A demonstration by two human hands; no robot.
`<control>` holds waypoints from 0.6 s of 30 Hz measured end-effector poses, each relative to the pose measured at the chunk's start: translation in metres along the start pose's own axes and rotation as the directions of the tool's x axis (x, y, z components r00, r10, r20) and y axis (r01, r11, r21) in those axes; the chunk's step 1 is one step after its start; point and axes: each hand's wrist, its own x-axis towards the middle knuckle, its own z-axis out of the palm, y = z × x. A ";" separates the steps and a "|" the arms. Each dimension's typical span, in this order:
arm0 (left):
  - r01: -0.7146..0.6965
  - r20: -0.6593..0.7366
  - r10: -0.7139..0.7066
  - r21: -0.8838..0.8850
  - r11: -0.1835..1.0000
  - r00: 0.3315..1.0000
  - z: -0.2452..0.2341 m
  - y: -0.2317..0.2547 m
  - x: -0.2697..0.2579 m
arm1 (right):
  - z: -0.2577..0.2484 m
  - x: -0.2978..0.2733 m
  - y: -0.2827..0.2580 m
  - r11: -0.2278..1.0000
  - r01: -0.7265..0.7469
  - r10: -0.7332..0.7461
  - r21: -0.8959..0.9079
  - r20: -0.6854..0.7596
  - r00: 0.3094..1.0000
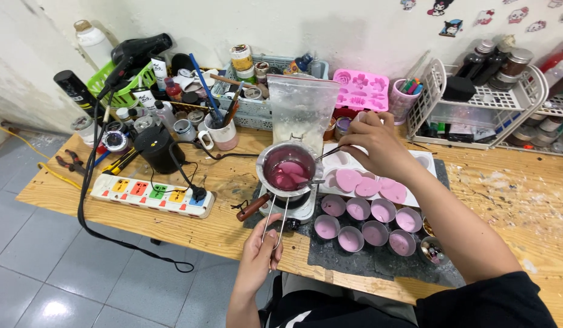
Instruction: Stirring melted wax in a pot and pouring it into silicone heart-shaped molds.
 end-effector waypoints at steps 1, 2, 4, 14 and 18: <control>0.001 0.004 -0.001 0.002 1.000 1.000 0.000 0.000 0.000 | 0.000 -0.003 0.001 1.000 -0.004 0.004 -0.002 -0.001 1.000; -0.005 -0.004 0.005 0.011 1.000 1.000 0.000 0.000 0.000 | 0.000 -0.006 0.001 1.000 -0.020 0.020 0.000 -0.003 1.000; -0.010 -0.009 0.011 0.023 1.000 1.000 0.001 0.001 0.000 | 0.000 -0.011 0.002 0.999 -0.039 0.039 0.001 -0.007 0.999; -0.019 -0.019 0.019 0.011 1.000 1.000 0.004 0.003 -0.002 | 0.011 -0.026 0.005 0.993 -0.088 0.093 0.084 -0.065 0.993; 0.005 -0.025 -0.005 0.001 1.000 1.000 0.005 0.005 -0.002 | 0.014 -0.033 0.006 0.985 -0.116 0.131 0.131 -0.120 0.984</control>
